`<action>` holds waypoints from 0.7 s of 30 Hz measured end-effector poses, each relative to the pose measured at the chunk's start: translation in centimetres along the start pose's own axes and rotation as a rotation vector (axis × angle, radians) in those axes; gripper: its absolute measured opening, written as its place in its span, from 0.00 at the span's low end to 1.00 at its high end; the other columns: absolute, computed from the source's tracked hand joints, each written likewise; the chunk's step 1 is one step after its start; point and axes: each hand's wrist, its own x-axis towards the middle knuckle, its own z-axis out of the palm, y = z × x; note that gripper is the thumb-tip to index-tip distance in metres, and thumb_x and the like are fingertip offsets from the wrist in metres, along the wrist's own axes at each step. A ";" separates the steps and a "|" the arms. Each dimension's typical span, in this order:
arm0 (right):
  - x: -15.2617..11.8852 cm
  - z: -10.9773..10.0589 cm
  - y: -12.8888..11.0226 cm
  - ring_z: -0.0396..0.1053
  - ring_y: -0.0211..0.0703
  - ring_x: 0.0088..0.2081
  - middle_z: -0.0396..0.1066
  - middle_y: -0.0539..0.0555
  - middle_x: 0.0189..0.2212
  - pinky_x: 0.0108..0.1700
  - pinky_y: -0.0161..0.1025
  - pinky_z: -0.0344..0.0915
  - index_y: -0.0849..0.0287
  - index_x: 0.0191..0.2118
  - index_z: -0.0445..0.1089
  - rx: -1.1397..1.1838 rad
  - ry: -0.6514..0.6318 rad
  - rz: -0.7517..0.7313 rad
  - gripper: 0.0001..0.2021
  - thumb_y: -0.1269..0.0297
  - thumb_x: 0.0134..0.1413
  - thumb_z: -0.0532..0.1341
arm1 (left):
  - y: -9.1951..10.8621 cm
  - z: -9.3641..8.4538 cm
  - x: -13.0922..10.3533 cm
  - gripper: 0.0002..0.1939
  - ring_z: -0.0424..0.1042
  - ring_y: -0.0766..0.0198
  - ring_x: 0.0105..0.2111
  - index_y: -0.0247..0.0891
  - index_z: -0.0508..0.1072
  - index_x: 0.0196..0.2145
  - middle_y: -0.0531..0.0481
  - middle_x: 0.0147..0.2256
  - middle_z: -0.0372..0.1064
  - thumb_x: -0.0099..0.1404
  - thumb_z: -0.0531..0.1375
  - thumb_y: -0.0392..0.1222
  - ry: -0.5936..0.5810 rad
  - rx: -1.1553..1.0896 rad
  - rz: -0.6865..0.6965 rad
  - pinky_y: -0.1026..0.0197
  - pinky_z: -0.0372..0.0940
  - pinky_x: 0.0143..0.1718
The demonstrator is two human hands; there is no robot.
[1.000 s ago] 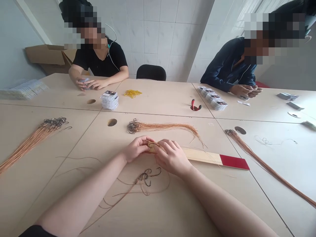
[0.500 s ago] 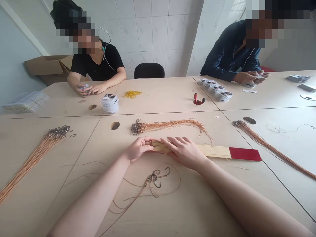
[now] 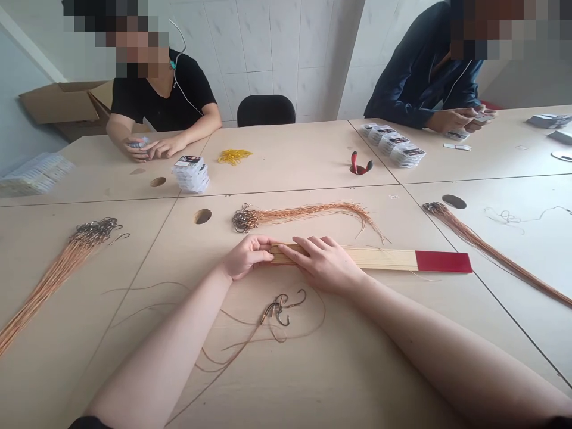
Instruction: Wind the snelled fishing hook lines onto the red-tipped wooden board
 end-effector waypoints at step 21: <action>-0.2 0.7 -0.3 0.62 0.45 0.43 0.65 0.58 0.46 0.42 0.41 0.58 0.56 0.61 0.52 0.085 0.097 0.024 0.25 0.70 0.58 0.50 | 0.1 0.2 0.0 0.18 0.72 0.64 0.35 0.32 0.73 0.42 0.44 0.36 0.75 0.51 0.62 0.30 -0.006 0.003 -0.028 0.63 0.63 0.39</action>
